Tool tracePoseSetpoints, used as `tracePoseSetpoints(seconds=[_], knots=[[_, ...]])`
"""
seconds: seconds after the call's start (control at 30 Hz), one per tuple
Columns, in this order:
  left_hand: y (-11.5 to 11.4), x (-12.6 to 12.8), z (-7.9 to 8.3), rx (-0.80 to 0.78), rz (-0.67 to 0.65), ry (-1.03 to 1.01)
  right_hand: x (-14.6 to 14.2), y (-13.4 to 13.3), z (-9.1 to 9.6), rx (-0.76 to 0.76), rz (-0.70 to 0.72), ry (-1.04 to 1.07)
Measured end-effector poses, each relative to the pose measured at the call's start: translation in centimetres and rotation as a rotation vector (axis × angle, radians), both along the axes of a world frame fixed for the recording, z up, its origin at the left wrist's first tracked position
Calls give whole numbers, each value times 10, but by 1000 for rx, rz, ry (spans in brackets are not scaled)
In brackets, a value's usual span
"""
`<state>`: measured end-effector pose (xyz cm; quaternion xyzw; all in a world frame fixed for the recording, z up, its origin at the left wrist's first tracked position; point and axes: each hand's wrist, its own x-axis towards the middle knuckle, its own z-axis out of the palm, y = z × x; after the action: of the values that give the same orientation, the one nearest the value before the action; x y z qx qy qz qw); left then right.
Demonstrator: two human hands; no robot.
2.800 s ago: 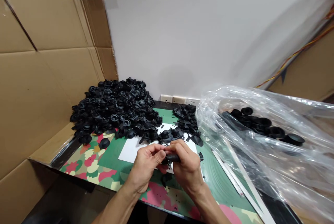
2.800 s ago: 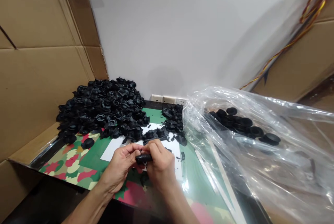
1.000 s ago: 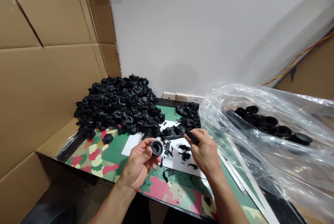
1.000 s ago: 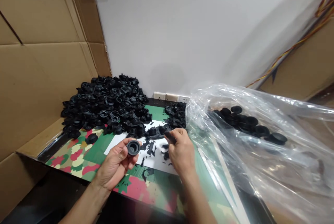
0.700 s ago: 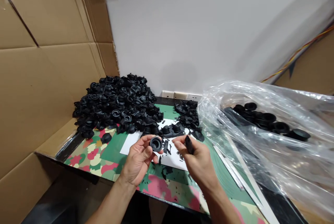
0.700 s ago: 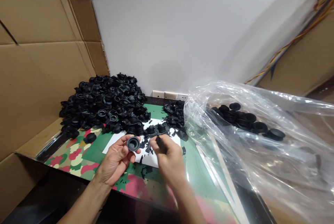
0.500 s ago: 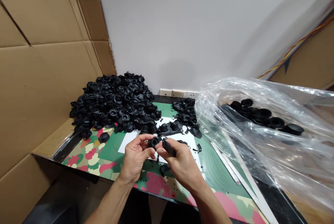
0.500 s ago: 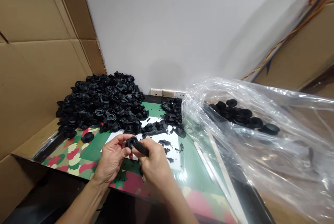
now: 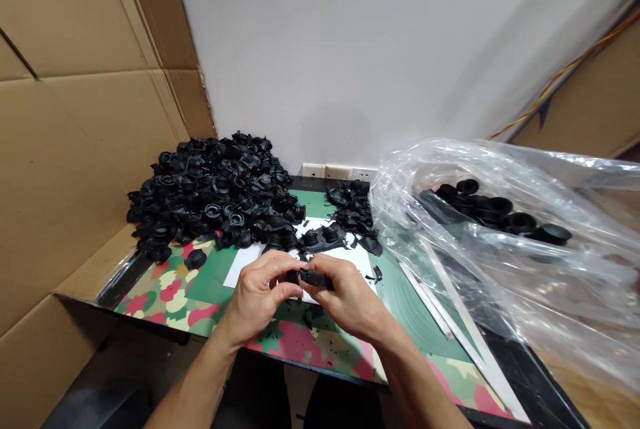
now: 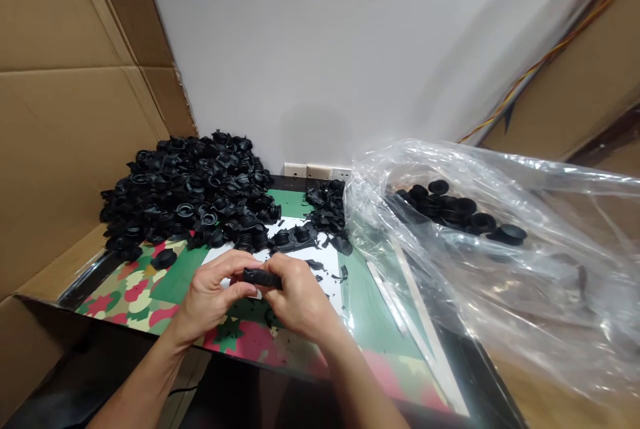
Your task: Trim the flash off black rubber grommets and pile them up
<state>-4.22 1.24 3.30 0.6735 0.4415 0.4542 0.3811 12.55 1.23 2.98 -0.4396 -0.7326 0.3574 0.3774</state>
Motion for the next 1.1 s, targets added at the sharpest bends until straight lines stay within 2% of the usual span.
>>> tracePoseSetpoints(seconds=[0.13, 0.23, 0.3, 0.37, 0.43, 0.53, 0.67, 0.83, 1.1], knots=[[-2, 2, 0, 23, 57, 2, -10, 4, -5, -44, -83, 36], [-6, 1, -2, 120, 150, -14, -12, 9, -17, -34, -262, -32], [-7, -2, -2, 202, 214, -87, -6, 12, -24, -43, -362, -82], [-6, -6, -3, 209, 218, -200, 4, 14, -28, -76, -414, -67], [-4, -7, -8, 122, 170, -301, 13, 13, -26, -93, -430, -21], [-2, -5, -18, 0, 167, -375, 21, 9, -21, -94, -417, 2], [-2, -2, -25, -47, 151, -406, 20, 3, -21, -115, -399, 9], [-3, 0, -25, -128, 122, -426, 21, -1, -30, -123, -407, 9], [-4, 4, -28, -185, 108, -464, 24, -1, -38, -73, -502, 17]])
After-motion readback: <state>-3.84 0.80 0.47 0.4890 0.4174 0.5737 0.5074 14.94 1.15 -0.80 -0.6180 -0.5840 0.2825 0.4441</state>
